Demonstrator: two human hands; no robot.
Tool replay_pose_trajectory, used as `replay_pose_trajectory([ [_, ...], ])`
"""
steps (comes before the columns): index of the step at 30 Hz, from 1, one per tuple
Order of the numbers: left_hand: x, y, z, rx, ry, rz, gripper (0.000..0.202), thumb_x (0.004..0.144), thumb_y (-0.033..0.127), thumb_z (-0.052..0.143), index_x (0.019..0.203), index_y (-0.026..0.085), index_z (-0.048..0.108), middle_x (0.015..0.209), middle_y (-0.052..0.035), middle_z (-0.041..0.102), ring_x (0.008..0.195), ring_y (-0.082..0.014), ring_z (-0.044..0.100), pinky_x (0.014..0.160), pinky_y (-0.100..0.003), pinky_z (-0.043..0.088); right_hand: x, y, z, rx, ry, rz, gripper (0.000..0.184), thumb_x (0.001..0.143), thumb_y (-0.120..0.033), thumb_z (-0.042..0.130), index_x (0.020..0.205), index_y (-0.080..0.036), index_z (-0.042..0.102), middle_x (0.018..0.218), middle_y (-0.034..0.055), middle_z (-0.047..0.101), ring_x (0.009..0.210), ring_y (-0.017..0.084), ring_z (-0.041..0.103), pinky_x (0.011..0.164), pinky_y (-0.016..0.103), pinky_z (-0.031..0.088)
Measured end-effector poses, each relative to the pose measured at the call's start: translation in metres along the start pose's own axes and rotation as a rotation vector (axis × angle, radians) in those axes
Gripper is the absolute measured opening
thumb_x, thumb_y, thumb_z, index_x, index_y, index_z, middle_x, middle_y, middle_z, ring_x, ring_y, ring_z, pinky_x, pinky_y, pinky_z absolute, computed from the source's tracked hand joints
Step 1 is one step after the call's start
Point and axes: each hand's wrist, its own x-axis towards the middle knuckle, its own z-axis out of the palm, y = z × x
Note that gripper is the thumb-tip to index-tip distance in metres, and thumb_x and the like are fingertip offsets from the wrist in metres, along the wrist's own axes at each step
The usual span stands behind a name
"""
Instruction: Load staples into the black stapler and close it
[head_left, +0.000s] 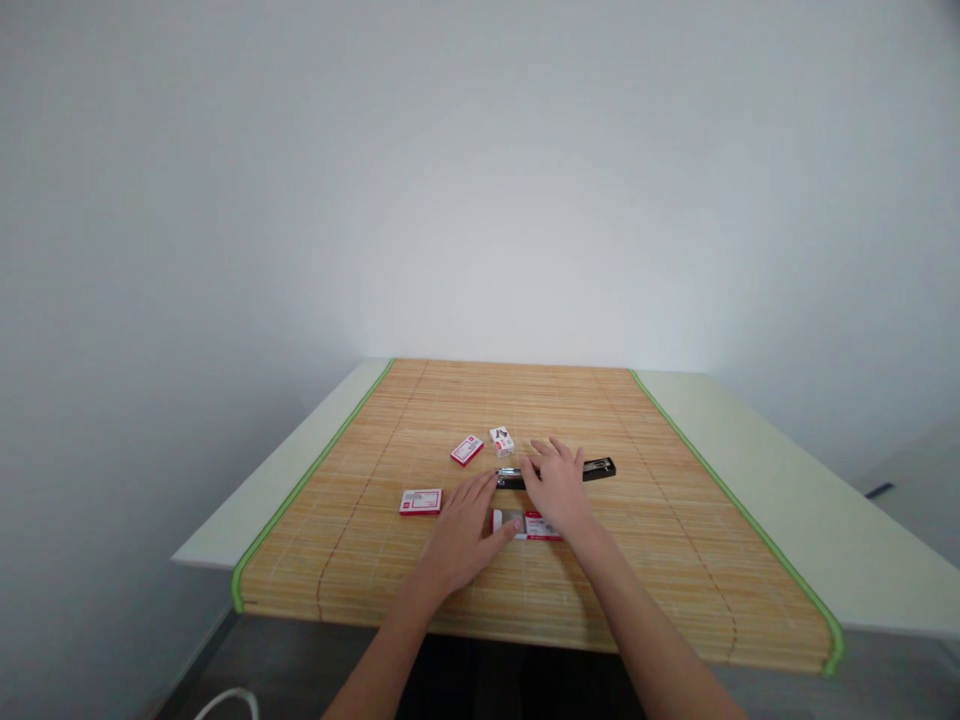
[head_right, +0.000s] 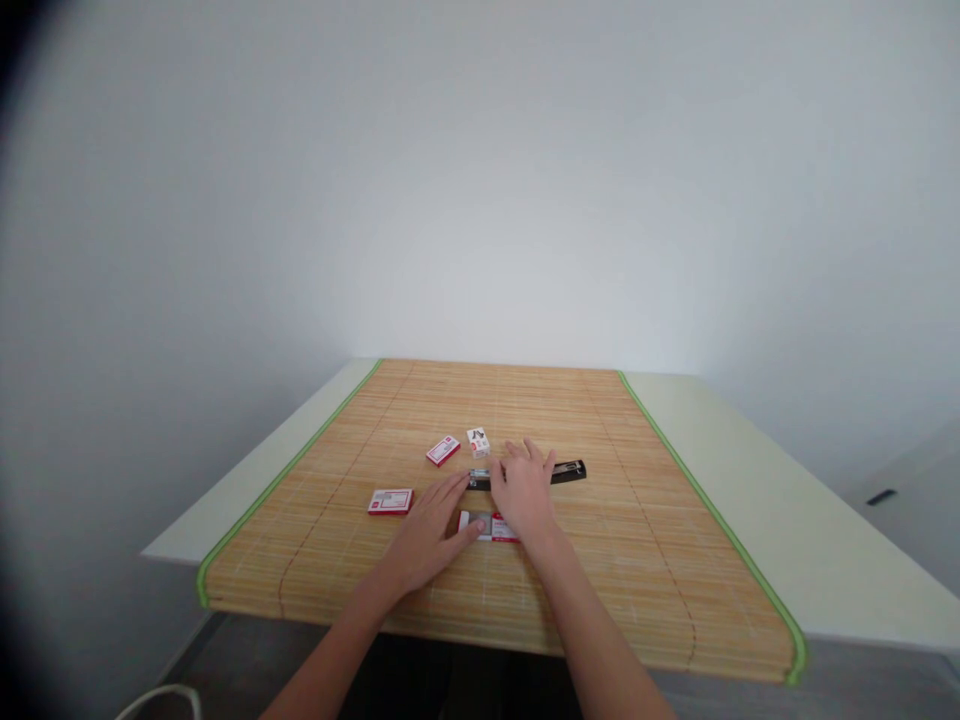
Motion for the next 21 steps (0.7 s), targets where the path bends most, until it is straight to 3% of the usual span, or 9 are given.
replay_pose_trajectory([
  [8,-0.0003,0.0012,-0.0019,-0.015,0.006,0.001,0.067,0.099,0.06,0.047,0.155,0.025,0.037,0.163,-0.0089,0.038,0.149,-0.0265,0.036,0.124,-0.05,0.029,0.0032,-0.0023,-0.0014,0.042,-0.074,0.023,0.041,0.104,-0.038,0.04,0.101,-0.025,0.079,0.146,0.0082,0.06,0.149,0.037,0.032,0.117,0.074,0.004],
  [16,-0.0005,0.0002,0.0,-0.019,0.006,-0.012,0.067,0.099,0.06,0.049,0.155,0.025,0.038,0.162,-0.0087,0.038,0.149,-0.0273,0.036,0.124,-0.051,0.03,0.0024,-0.0002,-0.0009,0.11,-0.112,0.04,0.039,0.103,-0.038,0.041,0.107,-0.026,0.077,0.149,0.0062,0.057,0.15,0.035,0.031,0.118,0.071,-0.001],
  [21,-0.0012,0.0004,-0.0004,-0.02,-0.001,-0.014,0.068,0.099,0.061,0.049,0.155,0.025,0.038,0.162,-0.0092,0.04,0.149,-0.0273,0.036,0.124,-0.051,0.03,0.0035,-0.0033,0.0014,0.158,-0.127,0.073,0.043,0.104,-0.037,0.037,0.099,-0.026,0.078,0.146,0.0051,0.06,0.149,0.033,0.034,0.119,0.07,0.004],
])
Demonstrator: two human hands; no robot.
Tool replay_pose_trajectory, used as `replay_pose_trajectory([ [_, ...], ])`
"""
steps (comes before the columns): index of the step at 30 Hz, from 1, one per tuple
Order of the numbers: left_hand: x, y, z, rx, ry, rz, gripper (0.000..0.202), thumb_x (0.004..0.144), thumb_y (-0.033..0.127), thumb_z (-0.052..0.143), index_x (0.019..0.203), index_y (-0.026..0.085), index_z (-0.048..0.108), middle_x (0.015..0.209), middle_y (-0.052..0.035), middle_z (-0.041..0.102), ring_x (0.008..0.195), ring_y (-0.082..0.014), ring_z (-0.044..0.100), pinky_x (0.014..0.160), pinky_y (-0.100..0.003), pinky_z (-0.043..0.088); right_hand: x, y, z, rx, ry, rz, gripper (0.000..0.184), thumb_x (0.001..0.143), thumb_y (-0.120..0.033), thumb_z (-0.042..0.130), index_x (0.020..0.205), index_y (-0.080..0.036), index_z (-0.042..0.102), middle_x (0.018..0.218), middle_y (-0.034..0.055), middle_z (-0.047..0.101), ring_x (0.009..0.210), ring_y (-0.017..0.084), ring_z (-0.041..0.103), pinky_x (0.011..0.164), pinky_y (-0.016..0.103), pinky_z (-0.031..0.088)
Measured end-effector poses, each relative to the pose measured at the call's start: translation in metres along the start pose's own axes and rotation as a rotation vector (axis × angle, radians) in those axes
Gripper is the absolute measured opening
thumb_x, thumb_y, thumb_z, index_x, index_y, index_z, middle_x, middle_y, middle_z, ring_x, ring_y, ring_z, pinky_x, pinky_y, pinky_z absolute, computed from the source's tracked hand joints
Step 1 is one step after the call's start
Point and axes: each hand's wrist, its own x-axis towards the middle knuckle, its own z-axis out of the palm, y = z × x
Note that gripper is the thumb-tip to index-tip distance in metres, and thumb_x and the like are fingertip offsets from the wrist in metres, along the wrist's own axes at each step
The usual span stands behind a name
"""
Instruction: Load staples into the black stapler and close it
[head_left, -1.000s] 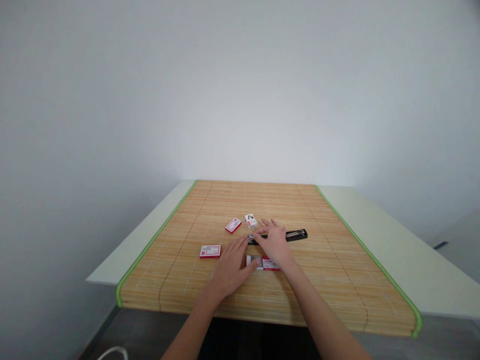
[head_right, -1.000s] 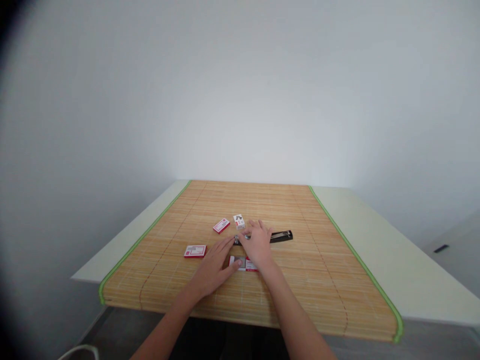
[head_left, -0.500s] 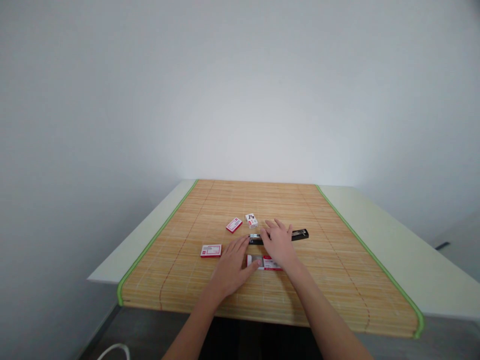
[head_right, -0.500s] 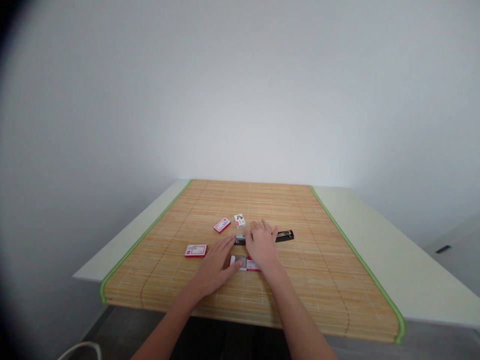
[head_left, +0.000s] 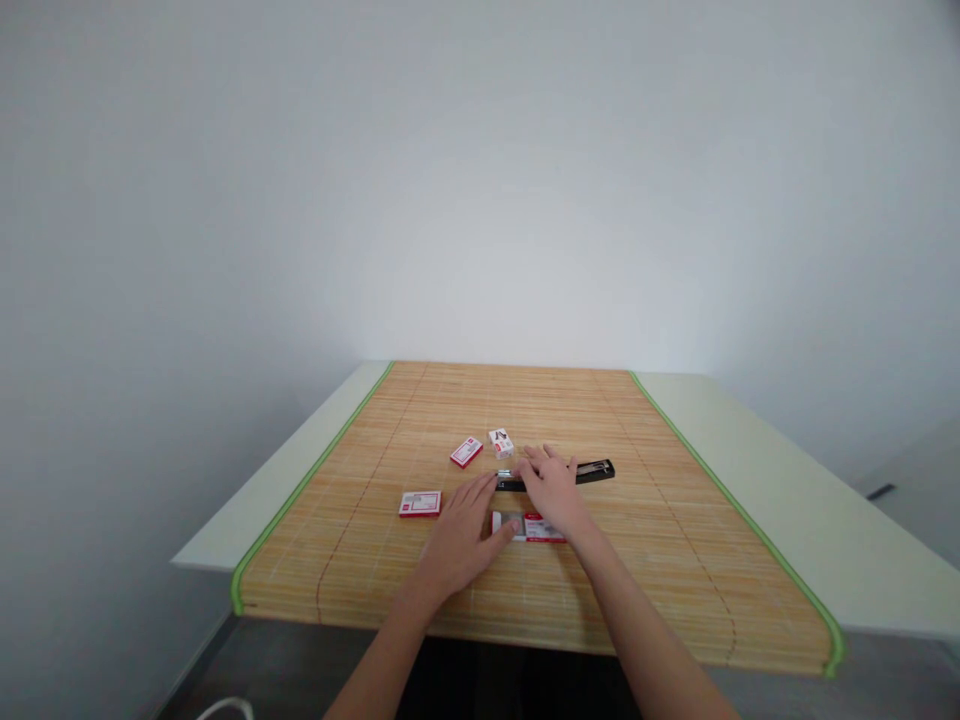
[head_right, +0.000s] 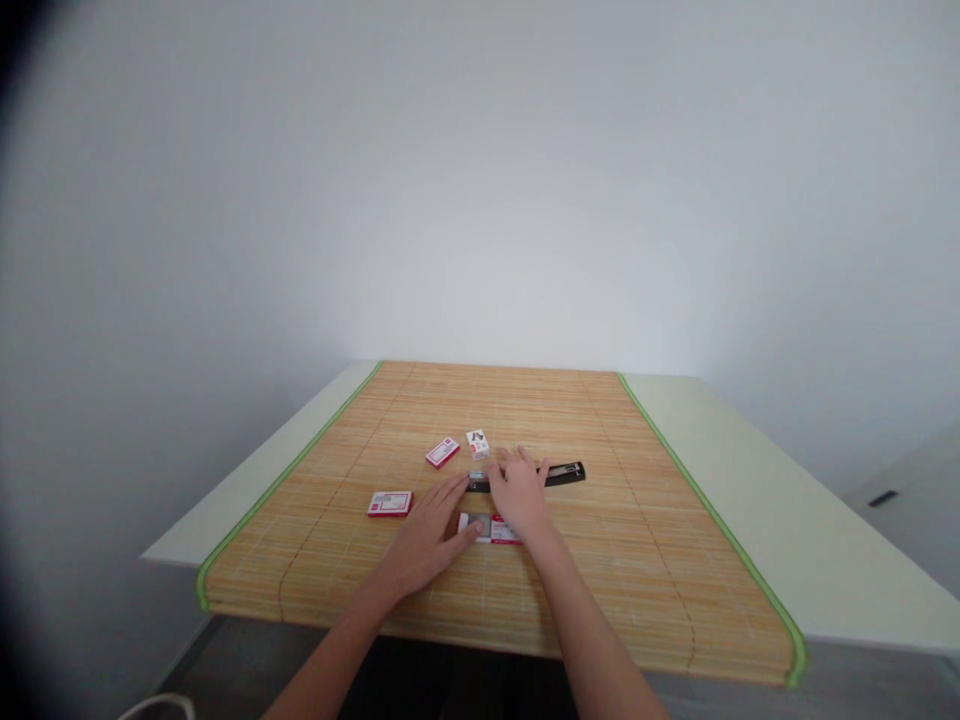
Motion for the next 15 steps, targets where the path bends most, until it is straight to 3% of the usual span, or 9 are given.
replay_pose_trajectory([
  [7,0.001,-0.0009,0.0002,-0.013,0.0,0.011,0.065,0.099,0.058,0.05,0.154,0.026,0.039,0.162,-0.0088,0.039,0.149,-0.0278,0.037,0.123,-0.052,0.031,-0.0057,-0.0041,0.0012,-0.082,0.103,-0.018,0.042,0.104,-0.036,0.037,0.105,-0.022,0.077,0.147,0.012,0.058,0.15,0.037,0.03,0.118,0.07,0.003],
  [15,0.0007,-0.0007,0.0013,0.0,0.01,0.009,0.066,0.099,0.059,0.049,0.155,0.025,0.038,0.162,-0.009,0.039,0.15,-0.0273,0.036,0.124,-0.051,0.03,-0.0011,0.0006,0.0044,-0.017,0.025,0.029,0.042,0.104,-0.036,0.037,0.104,-0.023,0.077,0.142,0.0104,0.063,0.149,0.034,0.034,0.12,0.066,0.0],
])
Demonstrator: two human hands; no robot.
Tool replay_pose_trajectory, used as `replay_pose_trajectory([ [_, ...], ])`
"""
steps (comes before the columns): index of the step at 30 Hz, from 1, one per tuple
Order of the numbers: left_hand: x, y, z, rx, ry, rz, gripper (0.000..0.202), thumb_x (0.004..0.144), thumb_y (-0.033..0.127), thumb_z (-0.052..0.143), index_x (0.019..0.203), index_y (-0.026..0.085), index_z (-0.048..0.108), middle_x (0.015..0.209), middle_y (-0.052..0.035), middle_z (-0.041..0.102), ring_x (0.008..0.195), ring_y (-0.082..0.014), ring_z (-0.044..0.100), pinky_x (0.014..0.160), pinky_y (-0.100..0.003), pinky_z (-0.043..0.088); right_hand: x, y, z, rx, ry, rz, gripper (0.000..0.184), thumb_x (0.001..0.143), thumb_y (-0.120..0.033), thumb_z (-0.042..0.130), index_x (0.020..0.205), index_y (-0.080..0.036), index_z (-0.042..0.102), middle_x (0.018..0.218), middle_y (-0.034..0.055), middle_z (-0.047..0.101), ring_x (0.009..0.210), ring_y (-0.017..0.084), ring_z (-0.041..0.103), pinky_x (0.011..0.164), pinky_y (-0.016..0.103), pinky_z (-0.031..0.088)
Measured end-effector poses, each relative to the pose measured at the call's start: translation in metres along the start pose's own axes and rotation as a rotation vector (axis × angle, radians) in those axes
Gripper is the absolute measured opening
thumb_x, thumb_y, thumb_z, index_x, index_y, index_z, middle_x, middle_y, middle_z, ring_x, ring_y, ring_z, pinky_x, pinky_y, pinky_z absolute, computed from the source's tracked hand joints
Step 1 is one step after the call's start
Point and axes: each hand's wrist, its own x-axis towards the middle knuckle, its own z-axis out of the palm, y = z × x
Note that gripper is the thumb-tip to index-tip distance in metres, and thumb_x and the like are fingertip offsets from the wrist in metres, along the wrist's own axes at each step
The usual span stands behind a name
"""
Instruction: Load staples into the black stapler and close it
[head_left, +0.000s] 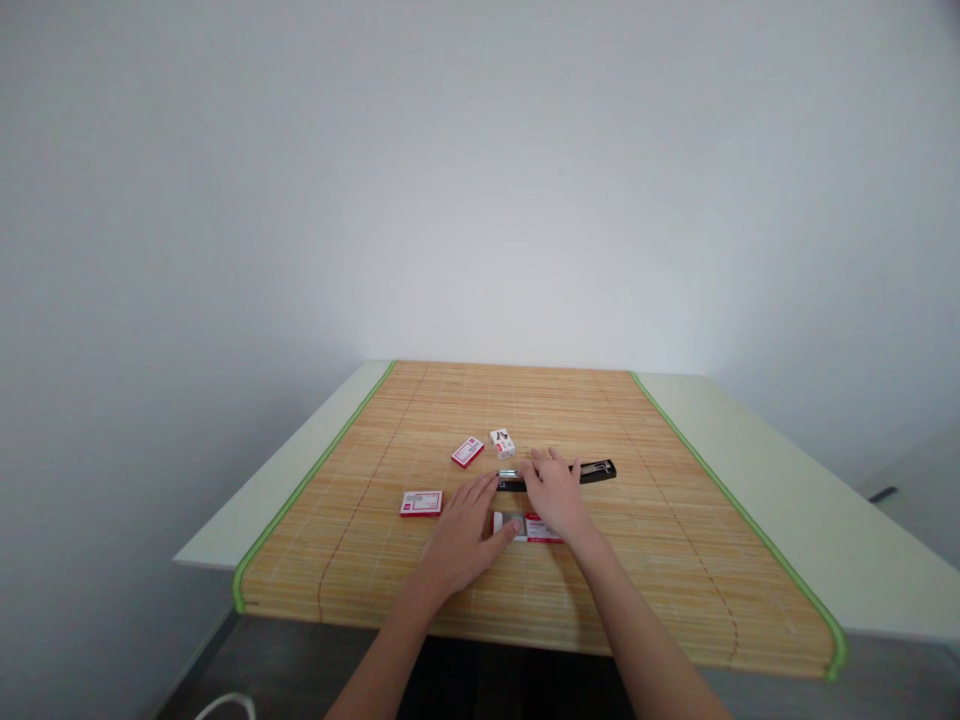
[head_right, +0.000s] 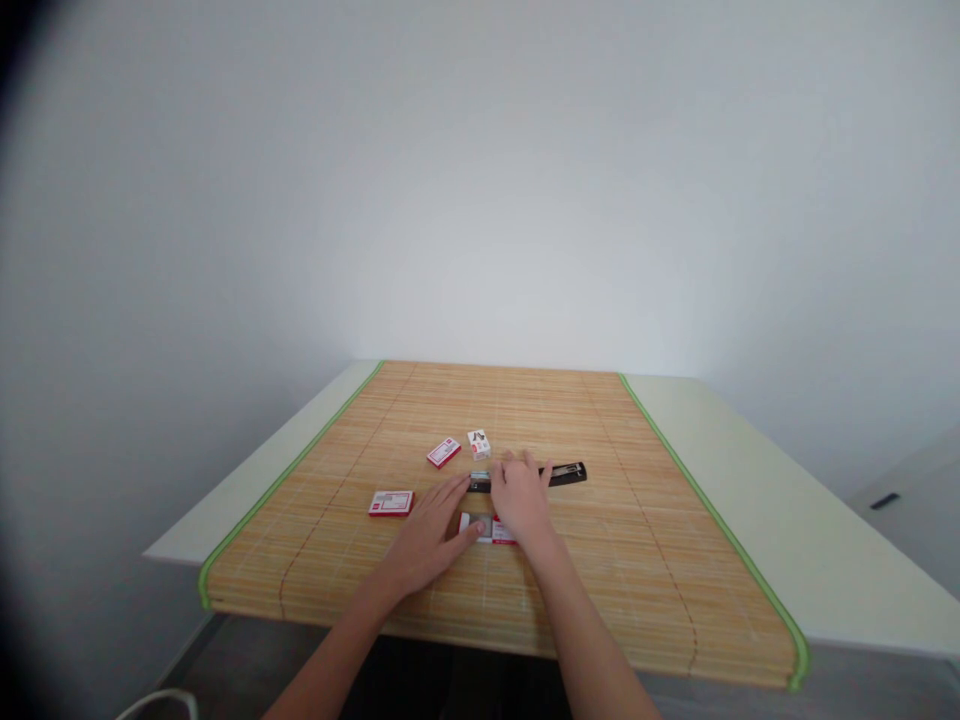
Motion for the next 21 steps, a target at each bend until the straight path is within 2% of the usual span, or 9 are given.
replay_pose_trajectory([
  [4,0.0,0.0,-0.001,-0.005,0.004,0.003,0.066,0.099,0.059,0.05,0.155,0.026,0.038,0.162,-0.0087,0.04,0.15,-0.0273,0.036,0.124,-0.051,0.03,0.006,0.002,-0.001,0.026,-0.028,0.045,0.041,0.101,-0.037,0.043,0.093,-0.022,0.079,0.133,0.0112,0.069,0.145,0.036,0.04,0.12,0.065,0.005],
  [15,0.0,0.0,-0.002,-0.019,-0.019,0.006,0.066,0.099,0.057,0.051,0.156,0.028,0.036,0.162,-0.0077,0.039,0.15,-0.0278,0.035,0.124,-0.052,0.03,0.008,-0.011,0.001,0.074,0.047,0.074,0.028,0.092,-0.048,0.06,0.091,-0.03,0.081,0.147,0.0058,0.06,0.149,0.036,0.033,0.117,0.069,0.004],
  [21,-0.001,-0.002,0.0,-0.013,-0.013,0.034,0.082,0.09,0.061,0.062,0.158,0.026,0.032,0.163,-0.0101,0.037,0.15,-0.0308,0.035,0.123,-0.053,0.031,0.006,-0.018,0.001,0.043,0.126,0.036,0.022,0.089,-0.041,0.064,0.081,-0.027,0.079,0.143,0.0055,0.062,0.147,0.037,0.035,0.117,0.068,0.008],
])
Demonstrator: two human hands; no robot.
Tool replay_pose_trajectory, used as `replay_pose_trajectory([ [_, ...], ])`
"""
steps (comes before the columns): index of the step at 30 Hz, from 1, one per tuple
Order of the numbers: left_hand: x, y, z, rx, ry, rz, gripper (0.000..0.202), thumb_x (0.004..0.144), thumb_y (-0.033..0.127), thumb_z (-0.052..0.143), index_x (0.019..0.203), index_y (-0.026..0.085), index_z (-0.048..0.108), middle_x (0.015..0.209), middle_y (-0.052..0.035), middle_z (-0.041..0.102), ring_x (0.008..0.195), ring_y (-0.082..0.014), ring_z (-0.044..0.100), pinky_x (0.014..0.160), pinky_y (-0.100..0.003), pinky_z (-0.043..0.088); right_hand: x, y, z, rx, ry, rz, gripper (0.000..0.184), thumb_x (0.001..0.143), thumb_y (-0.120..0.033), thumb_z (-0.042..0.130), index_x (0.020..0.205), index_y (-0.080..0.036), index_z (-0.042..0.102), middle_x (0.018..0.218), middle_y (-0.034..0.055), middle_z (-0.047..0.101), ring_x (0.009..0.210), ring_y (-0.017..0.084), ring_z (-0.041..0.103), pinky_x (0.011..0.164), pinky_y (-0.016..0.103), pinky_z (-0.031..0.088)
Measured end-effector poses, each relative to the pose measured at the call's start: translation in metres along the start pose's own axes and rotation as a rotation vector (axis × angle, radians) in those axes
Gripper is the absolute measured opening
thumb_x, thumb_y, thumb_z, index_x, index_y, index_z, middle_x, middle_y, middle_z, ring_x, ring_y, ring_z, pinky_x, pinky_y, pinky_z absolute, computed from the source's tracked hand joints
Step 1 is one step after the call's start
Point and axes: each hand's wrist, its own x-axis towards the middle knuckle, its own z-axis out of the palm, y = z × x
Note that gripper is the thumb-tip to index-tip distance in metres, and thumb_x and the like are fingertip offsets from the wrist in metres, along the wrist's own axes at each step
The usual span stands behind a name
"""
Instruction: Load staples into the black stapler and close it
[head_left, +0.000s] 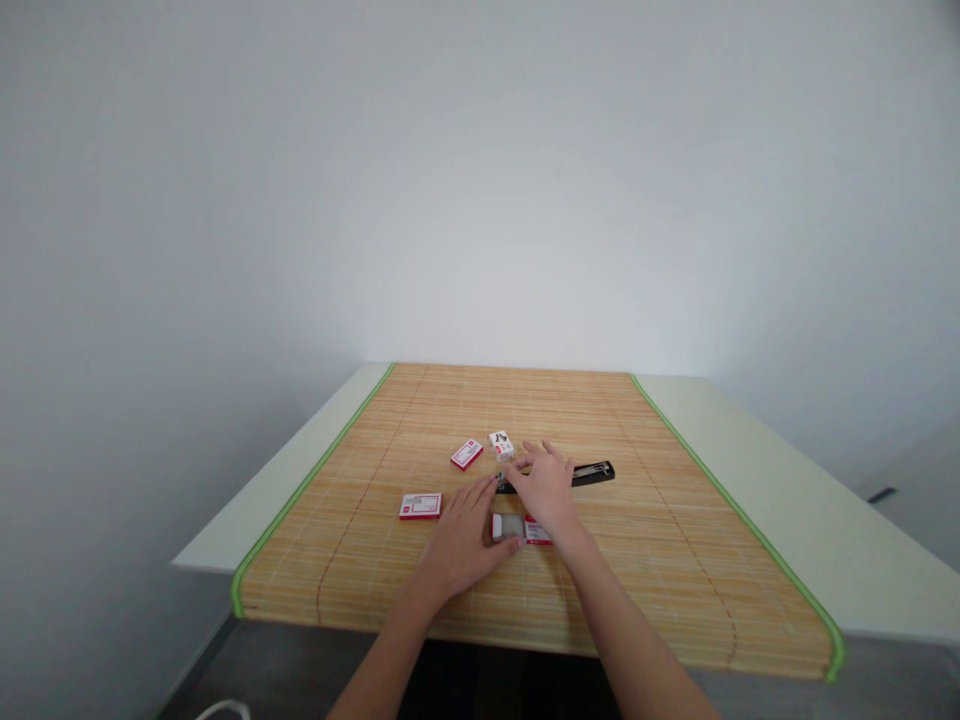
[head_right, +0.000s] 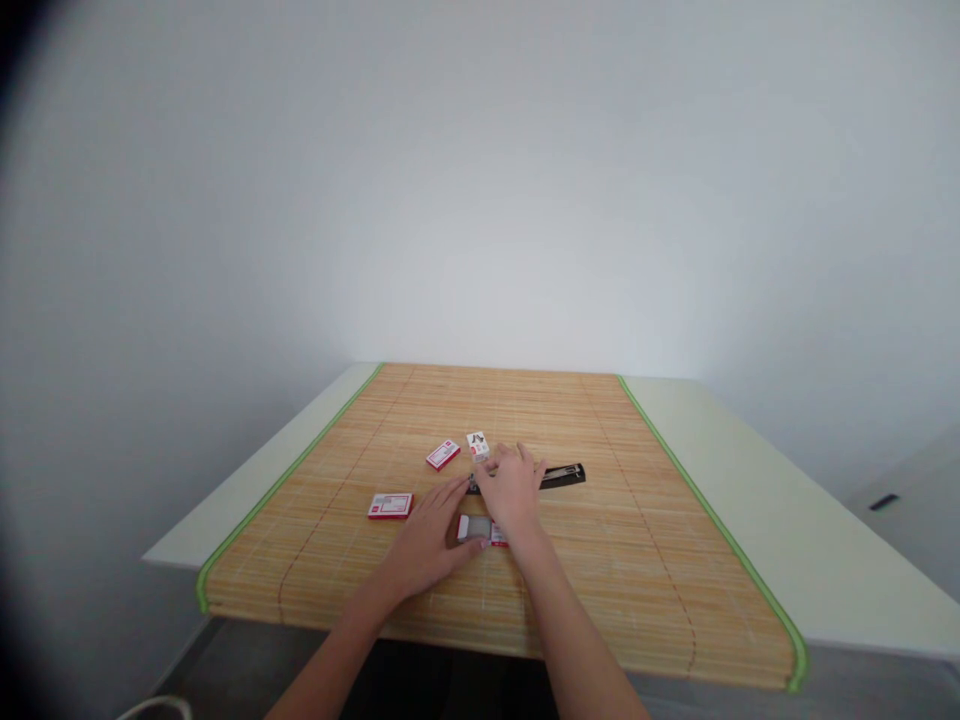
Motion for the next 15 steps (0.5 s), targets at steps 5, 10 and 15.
replay_pose_trajectory([
  [5,-0.001,-0.001,0.002,0.022,0.014,-0.008,0.09,0.082,0.06,0.071,0.157,0.025,0.034,0.162,-0.011,0.037,0.149,-0.0325,0.036,0.123,-0.053,0.031,0.0,0.009,-0.014,-0.031,0.021,-0.106,0.022,0.09,-0.04,0.061,0.083,-0.029,0.079,0.142,0.0031,0.063,0.143,0.032,0.041,0.119,0.057,0.019],
  [10,-0.001,-0.002,0.002,0.023,0.012,-0.01,0.09,0.081,0.059,0.072,0.156,0.026,0.035,0.163,-0.0105,0.036,0.149,-0.0324,0.036,0.123,-0.053,0.031,0.002,0.017,-0.017,-0.103,-0.024,-0.09,0.029,0.095,-0.04,0.055,0.086,-0.027,0.081,0.142,0.0055,0.063,0.141,0.034,0.043,0.118,0.058,0.022],
  [15,-0.001,-0.002,0.002,0.036,0.012,-0.003,0.089,0.082,0.058,0.072,0.156,0.026,0.034,0.163,-0.0094,0.035,0.149,-0.0319,0.036,0.123,-0.052,0.031,0.001,0.022,-0.012,-0.139,-0.02,-0.09,0.032,0.097,-0.037,0.052,0.093,-0.024,0.081,0.144,0.0101,0.062,0.145,0.036,0.037,0.12,0.063,0.012],
])
